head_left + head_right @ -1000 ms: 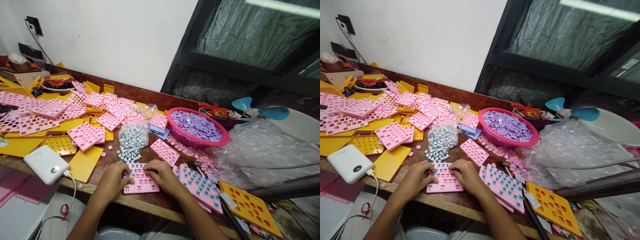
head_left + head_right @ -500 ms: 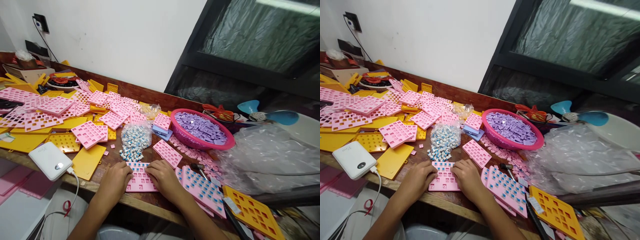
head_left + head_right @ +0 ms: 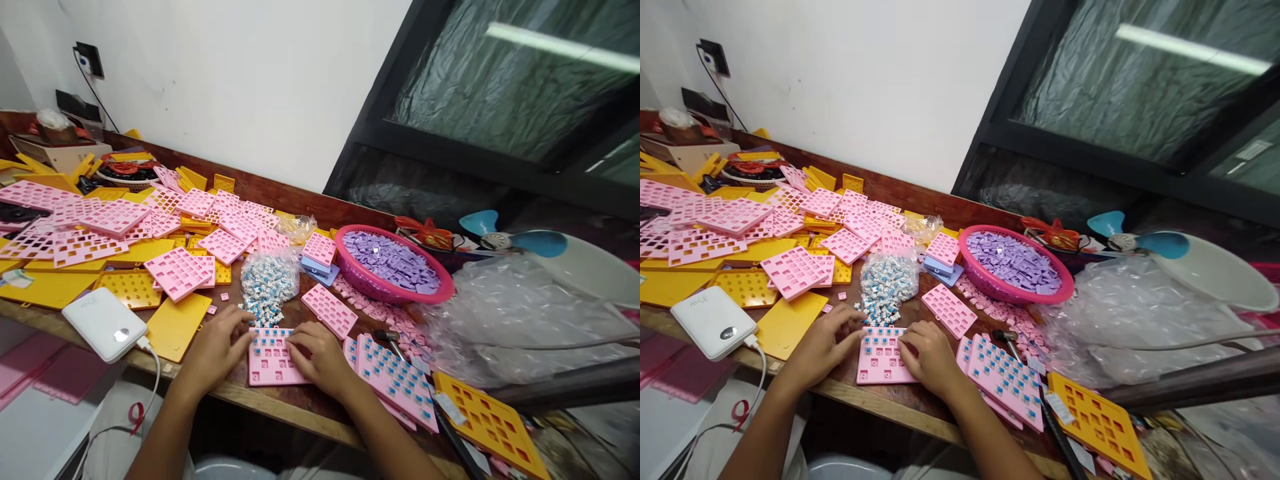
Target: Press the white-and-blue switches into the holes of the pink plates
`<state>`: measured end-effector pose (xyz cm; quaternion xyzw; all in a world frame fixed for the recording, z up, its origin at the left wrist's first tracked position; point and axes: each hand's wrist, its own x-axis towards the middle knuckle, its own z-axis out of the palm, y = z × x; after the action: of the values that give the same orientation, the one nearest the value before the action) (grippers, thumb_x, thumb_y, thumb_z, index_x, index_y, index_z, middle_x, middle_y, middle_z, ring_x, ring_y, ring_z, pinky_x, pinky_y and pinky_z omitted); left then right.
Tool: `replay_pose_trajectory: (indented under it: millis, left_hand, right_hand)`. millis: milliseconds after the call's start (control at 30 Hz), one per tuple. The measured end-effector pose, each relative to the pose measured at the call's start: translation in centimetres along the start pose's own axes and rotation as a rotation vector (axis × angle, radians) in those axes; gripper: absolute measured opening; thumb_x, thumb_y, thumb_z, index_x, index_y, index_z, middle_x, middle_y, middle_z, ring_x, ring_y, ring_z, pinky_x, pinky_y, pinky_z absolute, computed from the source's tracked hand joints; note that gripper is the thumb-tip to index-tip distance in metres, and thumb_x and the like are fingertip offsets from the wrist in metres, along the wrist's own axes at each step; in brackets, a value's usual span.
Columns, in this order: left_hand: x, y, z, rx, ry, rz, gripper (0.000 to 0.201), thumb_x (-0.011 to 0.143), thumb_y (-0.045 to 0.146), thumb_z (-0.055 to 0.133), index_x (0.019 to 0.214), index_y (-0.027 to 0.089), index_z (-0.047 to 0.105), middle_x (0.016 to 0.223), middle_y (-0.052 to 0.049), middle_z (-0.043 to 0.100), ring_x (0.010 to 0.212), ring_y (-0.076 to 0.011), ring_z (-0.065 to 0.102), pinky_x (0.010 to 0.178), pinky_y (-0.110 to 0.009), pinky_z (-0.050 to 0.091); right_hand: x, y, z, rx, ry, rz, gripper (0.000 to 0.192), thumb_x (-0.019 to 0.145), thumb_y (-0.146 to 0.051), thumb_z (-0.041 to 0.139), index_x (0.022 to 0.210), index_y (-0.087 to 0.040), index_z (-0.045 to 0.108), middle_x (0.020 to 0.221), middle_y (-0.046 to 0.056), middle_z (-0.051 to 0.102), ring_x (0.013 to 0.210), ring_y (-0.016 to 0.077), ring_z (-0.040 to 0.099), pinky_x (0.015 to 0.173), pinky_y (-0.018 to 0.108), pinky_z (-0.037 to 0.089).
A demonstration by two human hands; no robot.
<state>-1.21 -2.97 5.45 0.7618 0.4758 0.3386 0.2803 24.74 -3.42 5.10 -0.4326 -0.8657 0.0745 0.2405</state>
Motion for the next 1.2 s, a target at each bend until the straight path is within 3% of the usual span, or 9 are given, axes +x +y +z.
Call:
replay_pose_trajectory:
  millis: [100, 233, 367, 500, 833, 1067, 1200]
  left_hand:
    - [0.5, -1.0, 0.1, 0.102, 0.098, 0.042, 0.029, 0.099, 0.019, 0.048, 0.121, 0.024, 0.066, 0.122, -0.007, 0.065, 0.111, -0.0224, 0.061, 0.097, -0.035, 0.046]
    - [1.0, -2.1, 1.3, 0.252, 0.013, 0.034, 0.035, 0.098, 0.012, 0.045, 0.124, 0.023, 0.067, 0.121, -0.009, 0.064, 0.116, -0.0241, 0.059, 0.098, -0.037, 0.046]
    - [1.0, -2.6, 1.8, 0.274, 0.015, -0.014, 0.031, 0.099, 0.015, 0.048, 0.121, 0.023, 0.068, 0.117, -0.01, 0.062, 0.109, -0.0229, 0.061, 0.095, -0.036, 0.048]
    - [1.0, -3.0, 1.6, 0.249, 0.043, -0.082, 0.028, 0.098, 0.019, 0.053, 0.121, 0.024, 0.07, 0.114, -0.01, 0.062, 0.103, -0.0231, 0.063, 0.092, -0.035, 0.048]
    - [1.4, -2.7, 1.9, 0.267, 0.033, -0.13, 0.02, 0.096, 0.018, 0.056, 0.108, 0.023, 0.07, 0.108, -0.009, 0.065, 0.1, -0.0235, 0.064, 0.088, -0.034, 0.047]
    - [0.9, -1.5, 1.0, 0.116, 0.056, -0.101, 0.004, 0.093, 0.021, 0.058, 0.094, 0.021, 0.062, 0.092, -0.005, 0.068, 0.088, -0.0221, 0.064, 0.077, -0.032, 0.045]
    - [0.3, 0.3, 0.7, 0.077, 0.004, -0.035, 0.009, 0.094, 0.024, 0.057, 0.101, 0.023, 0.063, 0.095, -0.003, 0.069, 0.087, -0.0209, 0.064, 0.077, -0.032, 0.044]
  right_hand:
    - [0.7, 0.5, -0.2, 0.041, 0.076, 0.057, 0.017, 0.097, -0.026, 0.057, 0.095, -0.02, 0.073, 0.094, 0.01, 0.073, 0.087, 0.0232, 0.065, 0.08, 0.038, 0.05]
    - [2.9, 1.6, -0.5, 0.037, 0.027, 0.216, 0.021, 0.092, -0.022, 0.061, 0.111, -0.021, 0.071, 0.102, 0.008, 0.074, 0.091, 0.0234, 0.068, 0.082, 0.036, 0.052]
    - [5.2, 2.8, 0.6, 0.002, -0.137, 0.263, 0.013, 0.085, -0.019, 0.069, 0.097, -0.021, 0.074, 0.098, 0.006, 0.075, 0.09, 0.0224, 0.068, 0.081, 0.033, 0.05]
    - [6.2, 3.1, 1.3, -0.02, -0.131, 0.261, 0.004, 0.082, -0.019, 0.072, 0.086, -0.02, 0.073, 0.091, 0.005, 0.073, 0.086, 0.0214, 0.066, 0.077, 0.031, 0.047]
    - [3.3, 2.3, -0.5, 0.21, 0.001, 0.227, 0.004, 0.083, -0.017, 0.064, 0.086, -0.02, 0.065, 0.085, 0.003, 0.071, 0.073, 0.0176, 0.063, 0.064, 0.027, 0.047]
    - [2.2, 1.4, -1.7, 0.187, -0.076, 0.173, 0.007, 0.085, -0.017, 0.069, 0.091, -0.02, 0.068, 0.09, 0.003, 0.071, 0.078, 0.018, 0.063, 0.069, 0.028, 0.047]
    - [1.5, 1.5, -2.9, 0.145, -0.169, 0.152, 0.009, 0.083, -0.017, 0.073, 0.088, -0.021, 0.068, 0.087, 0.001, 0.069, 0.08, 0.0178, 0.062, 0.071, 0.028, 0.045]
